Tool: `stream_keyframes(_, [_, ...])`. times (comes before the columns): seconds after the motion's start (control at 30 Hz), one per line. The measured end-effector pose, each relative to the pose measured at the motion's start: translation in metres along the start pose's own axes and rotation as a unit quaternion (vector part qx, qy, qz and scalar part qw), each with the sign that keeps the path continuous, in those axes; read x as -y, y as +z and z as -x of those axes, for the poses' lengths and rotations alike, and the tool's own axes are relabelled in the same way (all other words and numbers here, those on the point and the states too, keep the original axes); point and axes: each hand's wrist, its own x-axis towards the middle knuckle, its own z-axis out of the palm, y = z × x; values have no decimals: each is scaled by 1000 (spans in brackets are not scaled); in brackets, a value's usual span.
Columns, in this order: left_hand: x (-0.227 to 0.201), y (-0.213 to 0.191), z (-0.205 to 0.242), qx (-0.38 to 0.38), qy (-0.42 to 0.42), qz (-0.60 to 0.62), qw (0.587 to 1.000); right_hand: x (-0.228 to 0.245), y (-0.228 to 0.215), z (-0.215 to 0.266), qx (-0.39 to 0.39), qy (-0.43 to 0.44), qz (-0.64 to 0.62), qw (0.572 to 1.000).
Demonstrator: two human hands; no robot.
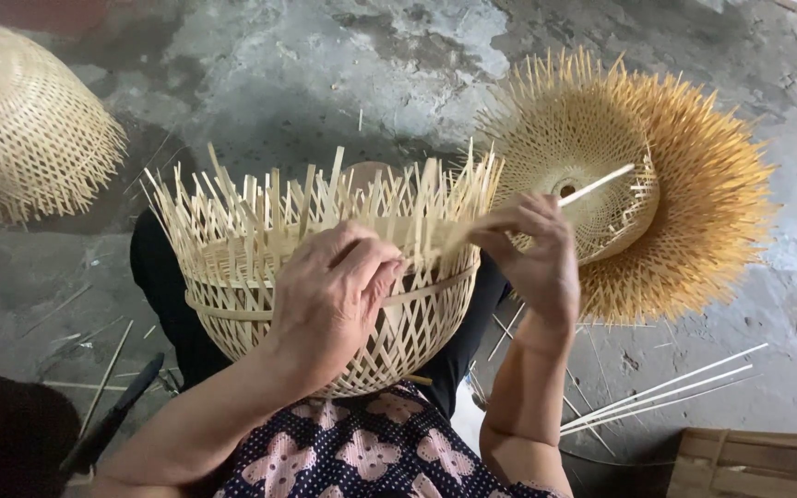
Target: The person weaves a bamboo basket by hand, threading long bamboo strips through the vertical spokes of the frame. They rotate the basket while pressing the strips into place and tucking the ends into the weave.
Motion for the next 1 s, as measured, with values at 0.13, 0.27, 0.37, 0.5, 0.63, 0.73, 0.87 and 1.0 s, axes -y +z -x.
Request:
stream_keyframes(0.13, [-5,-1,-1,14,-14,-27,999,-12,18,13,23,90,-72,993])
stream_keyframes(0.27, [-12,-3,-17,8,-16,-36,999,4,29,10,-3,58,-160,985])
stream_keyframes(0.37, [-15,2,-18,4,-9,-96,995,-5,35,19,-9,67,-169,983])
stream_keyframes(0.5, [-2,13,-4,2,-30,-75,997,-3,33,23,-10,94,-198,976])
stream_keyframes(0.63, [-8,7,-11,13,-21,-93,995,-7,41,33,-27,112,-231,966])
stream_keyframes(0.73, [-20,1,-27,5,-6,-115,993,-9,49,35,-56,100,-234,965])
stream_keyframes(0.87, [-16,13,-23,28,-11,-113,993,-14,53,36,-93,64,-208,972])
stream_keyframes(1.0, [-16,10,-17,49,-46,-104,992,-13,62,43,-103,59,-202,972])
